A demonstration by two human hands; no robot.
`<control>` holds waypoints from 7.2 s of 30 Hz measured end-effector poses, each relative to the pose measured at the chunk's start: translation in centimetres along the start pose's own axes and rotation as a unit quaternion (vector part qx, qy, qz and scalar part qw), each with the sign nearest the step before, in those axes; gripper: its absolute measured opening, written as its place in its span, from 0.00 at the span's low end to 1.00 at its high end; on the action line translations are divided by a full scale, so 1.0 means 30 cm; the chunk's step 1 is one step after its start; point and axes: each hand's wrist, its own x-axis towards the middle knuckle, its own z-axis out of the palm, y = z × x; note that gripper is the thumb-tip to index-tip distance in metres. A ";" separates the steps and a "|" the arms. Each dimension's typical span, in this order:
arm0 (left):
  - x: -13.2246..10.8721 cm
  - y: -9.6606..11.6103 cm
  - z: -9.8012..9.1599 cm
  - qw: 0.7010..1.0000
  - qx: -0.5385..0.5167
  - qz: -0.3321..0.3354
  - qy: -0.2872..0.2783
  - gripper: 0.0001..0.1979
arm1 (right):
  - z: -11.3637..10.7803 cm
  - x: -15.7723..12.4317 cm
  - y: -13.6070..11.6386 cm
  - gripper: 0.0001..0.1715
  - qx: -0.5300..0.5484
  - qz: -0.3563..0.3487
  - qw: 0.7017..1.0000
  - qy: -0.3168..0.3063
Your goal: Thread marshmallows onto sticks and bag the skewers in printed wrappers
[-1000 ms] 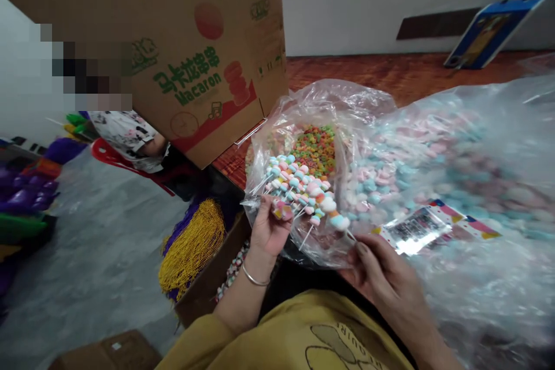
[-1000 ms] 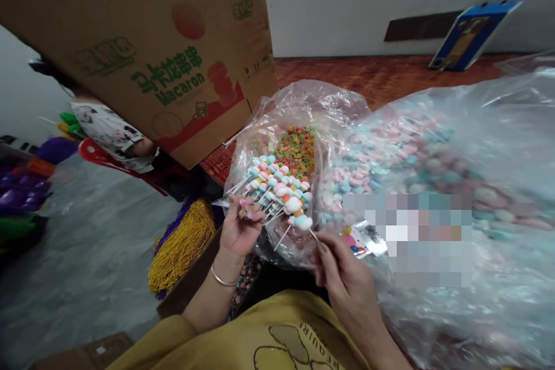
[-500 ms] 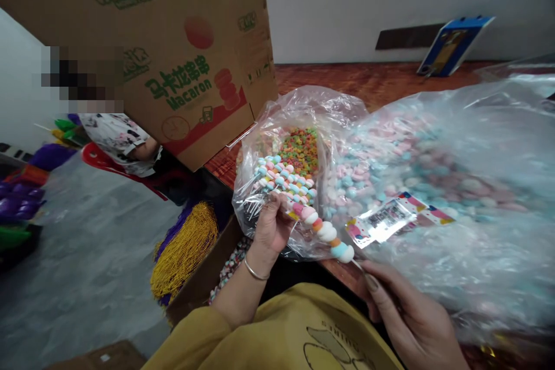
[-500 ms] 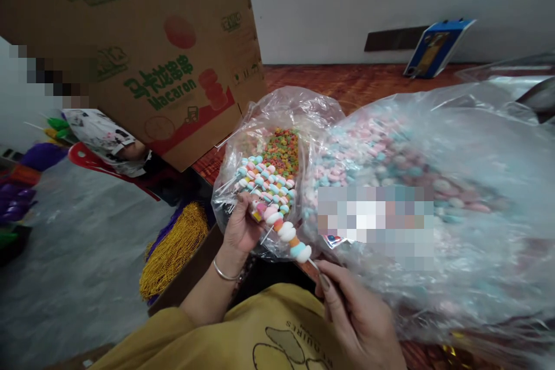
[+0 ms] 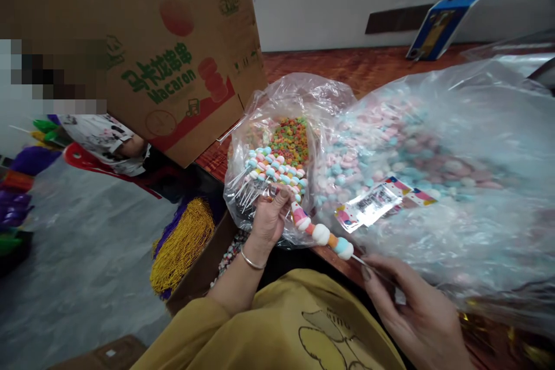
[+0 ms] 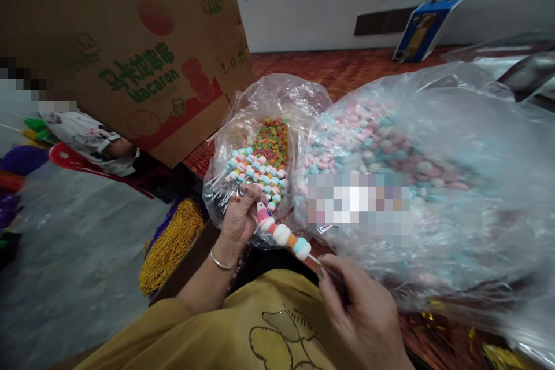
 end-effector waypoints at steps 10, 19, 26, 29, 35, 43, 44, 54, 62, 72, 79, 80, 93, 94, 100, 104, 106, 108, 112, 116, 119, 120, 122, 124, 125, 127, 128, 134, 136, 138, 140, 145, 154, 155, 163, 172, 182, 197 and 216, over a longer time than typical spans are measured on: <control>-0.021 -0.001 0.089 0.986 -0.140 -0.084 -0.036 0.08 | 0.067 -0.042 -0.018 0.12 0.141 0.207 0.968 0.008; -0.021 -0.043 0.116 0.976 -0.176 -0.128 -0.023 0.07 | 0.149 -0.081 -0.038 0.20 0.329 0.343 0.879 -0.024; -0.034 -0.071 0.154 0.978 -0.154 -0.129 0.055 0.10 | 0.175 -0.091 0.007 0.05 -0.054 -0.023 0.993 0.105; -0.038 -0.085 0.164 0.978 -0.144 -0.133 0.073 0.12 | 0.179 -0.090 0.013 0.05 -0.032 0.001 0.994 0.100; -0.045 -0.105 0.168 0.977 -0.162 -0.133 0.035 0.12 | 0.175 -0.087 -0.023 0.24 0.272 0.319 0.908 -0.029; -0.057 -0.116 0.197 0.981 -0.130 -0.134 0.044 0.15 | 0.189 -0.075 -0.009 0.16 0.269 0.271 0.924 0.015; -0.058 -0.120 0.199 0.982 -0.124 -0.134 0.048 0.16 | 0.189 -0.074 -0.002 0.13 0.210 0.221 0.952 0.040; -0.079 -0.140 0.206 0.972 -0.146 -0.183 -0.013 0.16 | 0.200 -0.042 0.014 0.29 0.468 0.408 0.783 -0.046; -0.080 -0.158 0.198 0.978 -0.099 -0.186 0.000 0.15 | 0.190 -0.043 0.022 0.19 0.363 0.304 0.881 -0.002; -0.105 -0.165 0.239 0.973 -0.083 -0.211 0.027 0.16 | 0.184 -0.032 0.032 0.19 0.212 0.226 0.950 0.035; -0.091 -0.161 0.179 0.957 -0.084 -0.256 -0.106 0.24 | 0.176 -0.005 0.036 0.24 0.618 0.439 0.652 -0.022; -0.081 -0.155 0.170 0.957 -0.084 -0.248 -0.122 0.30 | 0.173 -0.006 0.039 0.24 0.622 0.439 0.648 -0.020; 0.023 -0.080 0.229 0.978 -0.096 -0.185 -0.008 0.11 | 0.178 -0.054 0.044 0.19 0.272 0.268 0.924 0.017; 0.020 -0.085 0.242 0.978 -0.090 -0.190 0.012 0.12 | 0.178 -0.058 0.050 0.16 0.163 0.205 0.965 0.038; -0.004 -0.130 0.264 0.975 -0.088 -0.198 0.038 0.16 | 0.181 -0.046 0.058 0.15 0.043 0.142 0.988 0.042; -0.008 -0.152 0.238 0.971 -0.112 -0.213 -0.001 0.17 | 0.188 -0.026 0.032 0.24 0.394 0.360 0.845 -0.022; -0.004 -0.154 0.228 0.970 -0.122 -0.210 -0.003 0.16 | 0.190 -0.024 0.029 0.23 0.456 0.393 0.798 -0.034; 0.002 -0.154 0.223 0.971 -0.122 -0.204 0.009 0.16 | 0.191 -0.030 0.037 0.20 0.364 0.352 0.862 0.005; 0.003 -0.152 0.223 0.970 -0.122 -0.207 0.011 0.14 | 0.183 -0.044 0.061 0.14 0.061 0.198 0.976 0.067; -0.005 -0.139 0.227 0.966 -0.142 -0.216 -0.017 0.16 | 0.153 -0.039 0.060 0.18 0.154 0.252 0.955 0.012; -0.015 -0.122 0.231 0.967 -0.138 -0.213 -0.031 0.19 | 0.133 -0.033 0.054 0.23 0.402 0.396 0.824 -0.048; -0.018 -0.118 0.233 0.967 -0.134 -0.212 -0.036 0.19 | 0.130 -0.032 0.053 0.24 0.468 0.431 0.768 -0.066; -0.026 -0.117 0.236 0.969 -0.123 -0.209 -0.049 0.20 | 0.128 -0.028 0.050 0.24 0.547 0.463 0.692 -0.093; -0.033 -0.122 0.240 0.969 -0.115 -0.207 -0.066 0.20 | 0.132 -0.024 0.044 0.24 0.548 0.457 0.693 -0.106; -0.034 -0.127 0.242 0.970 -0.112 -0.206 -0.069 0.20 | 0.136 -0.021 0.041 0.25 0.516 0.438 0.730 -0.100; -0.034 -0.137 0.247 0.970 -0.106 -0.210 -0.055 0.21 | 0.147 -0.017 0.037 0.24 0.370 0.353 0.857 -0.056; -0.033 -0.142 0.250 0.971 -0.102 -0.212 -0.039 0.21 | 0.153 -0.017 0.038 0.23 0.258 0.286 0.923 -0.021; -0.030 -0.171 0.256 0.975 -0.081 -0.207 0.018 0.22 | 0.188 -0.035 0.068 0.12 -0.268 -0.033 0.956 0.114; -0.033 -0.176 0.254 0.975 -0.079 -0.209 0.010 0.22 | 0.189 -0.037 0.069 0.11 -0.222 -0.017 0.968 0.119; -0.035 -0.175 0.249 0.973 -0.073 -0.217 -0.012 0.21 | 0.181 -0.033 0.062 0.13 -0.057 0.074 0.991 0.092; -0.037 -0.172 0.240 0.970 -0.076 -0.228 -0.047 0.21 | 0.167 -0.023 0.052 0.16 0.183 0.222 0.957 0.041; -0.045 -0.180 0.220 0.958 -0.113 -0.227 -0.136 0.22 | 0.146 0.009 0.038 0.20 0.601 0.435 0.668 -0.054; -0.007 -0.140 0.200 0.956 -0.099 -0.220 -0.169 0.22 | 0.152 0.012 0.043 0.19 0.651 0.440 0.618 -0.026; 0.000 -0.133 0.199 0.958 -0.091 -0.213 -0.171 0.22 | 0.148 0.011 0.044 0.19 0.652 0.441 0.616 -0.031; -0.008 -0.142 0.214 0.963 -0.116 -0.203 -0.132 0.10 | 0.138 -0.021 0.031 0.21 0.609 0.425 0.663 -0.094; -0.036 -0.140 0.271 0.979 -0.083 -0.183 -0.032 0.16 | 0.175 -0.068 0.074 0.16 -0.205 -0.017 0.977 0.057; -0.063 -0.176 0.248 0.964 -0.094 -0.233 -0.090 0.18 | 0.162 0.000 0.028 0.21 0.546 0.392 0.739 -0.036; -0.037 -0.143 0.234 0.970 -0.089 -0.189 -0.121 0.18 | 0.145 -0.049 0.027 0.19 0.472 0.375 0.798 -0.004; -0.014 -0.125 0.275 0.979 -0.096 -0.146 -0.102 0.17 | 0.155 -0.029 0.043 0.12 0.124 0.226 0.961 0.094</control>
